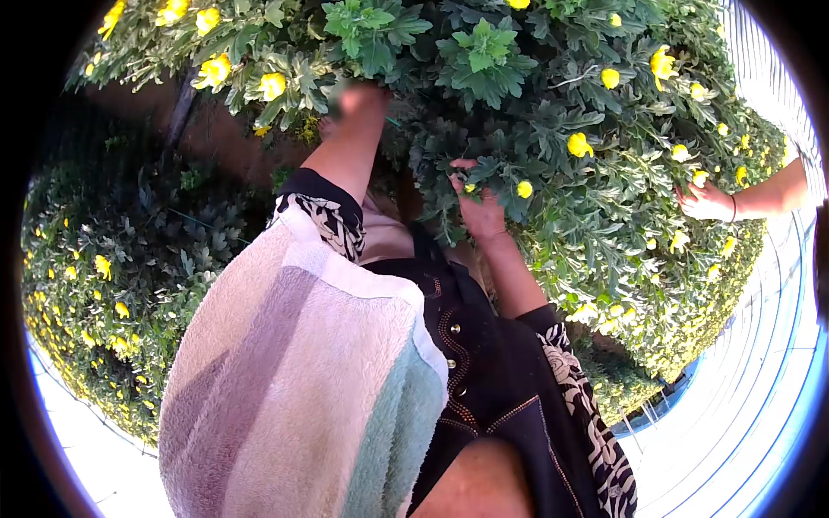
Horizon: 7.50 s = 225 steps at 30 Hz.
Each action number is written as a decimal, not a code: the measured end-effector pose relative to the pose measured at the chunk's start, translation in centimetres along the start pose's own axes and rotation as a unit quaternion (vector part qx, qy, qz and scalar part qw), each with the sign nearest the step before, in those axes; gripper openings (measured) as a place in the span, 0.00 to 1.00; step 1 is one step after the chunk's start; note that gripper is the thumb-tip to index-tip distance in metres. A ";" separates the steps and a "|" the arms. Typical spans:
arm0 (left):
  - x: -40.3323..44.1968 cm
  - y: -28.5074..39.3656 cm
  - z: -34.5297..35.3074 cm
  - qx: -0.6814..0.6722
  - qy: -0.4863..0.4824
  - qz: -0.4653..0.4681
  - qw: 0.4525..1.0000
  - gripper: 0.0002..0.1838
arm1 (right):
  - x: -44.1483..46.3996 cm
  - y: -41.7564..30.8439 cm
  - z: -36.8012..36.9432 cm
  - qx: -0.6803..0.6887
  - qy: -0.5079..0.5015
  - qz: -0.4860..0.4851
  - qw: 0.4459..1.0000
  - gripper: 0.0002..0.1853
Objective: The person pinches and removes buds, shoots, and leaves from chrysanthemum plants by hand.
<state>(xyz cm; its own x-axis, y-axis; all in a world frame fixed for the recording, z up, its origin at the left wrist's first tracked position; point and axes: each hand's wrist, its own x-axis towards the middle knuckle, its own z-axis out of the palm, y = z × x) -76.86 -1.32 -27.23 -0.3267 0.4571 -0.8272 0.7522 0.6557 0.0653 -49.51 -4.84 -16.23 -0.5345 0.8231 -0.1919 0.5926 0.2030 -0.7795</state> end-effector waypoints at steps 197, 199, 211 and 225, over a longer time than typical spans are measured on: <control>-8.2 11.2 -29.4 -0.669 0.120 0.329 0.656 0.13 | 34.5 -11.6 -7.2 0.131 0.255 0.054 0.957 0.29; -8.0 11.1 -29.4 -0.560 0.085 0.443 0.695 0.12 | 34.3 -10.9 -6.7 0.151 0.272 0.043 0.950 0.27; -7.5 11.4 -29.1 -0.688 0.135 0.279 0.657 0.13 | 32.5 -12.0 -8.1 0.098 0.301 0.071 0.946 0.21; -7.0 11.2 -25.5 -0.609 0.150 0.435 0.646 0.21 | 31.3 -9.6 -4.5 0.378 0.298 0.021 0.876 0.07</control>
<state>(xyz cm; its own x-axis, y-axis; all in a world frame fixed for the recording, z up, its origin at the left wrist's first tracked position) -80.76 18.11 -6.53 -0.3168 0.9473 -0.0475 -0.2219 -0.0253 0.9747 -69.24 21.40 -12.06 0.0219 0.9980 -0.0599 -0.0856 -0.0579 -0.9946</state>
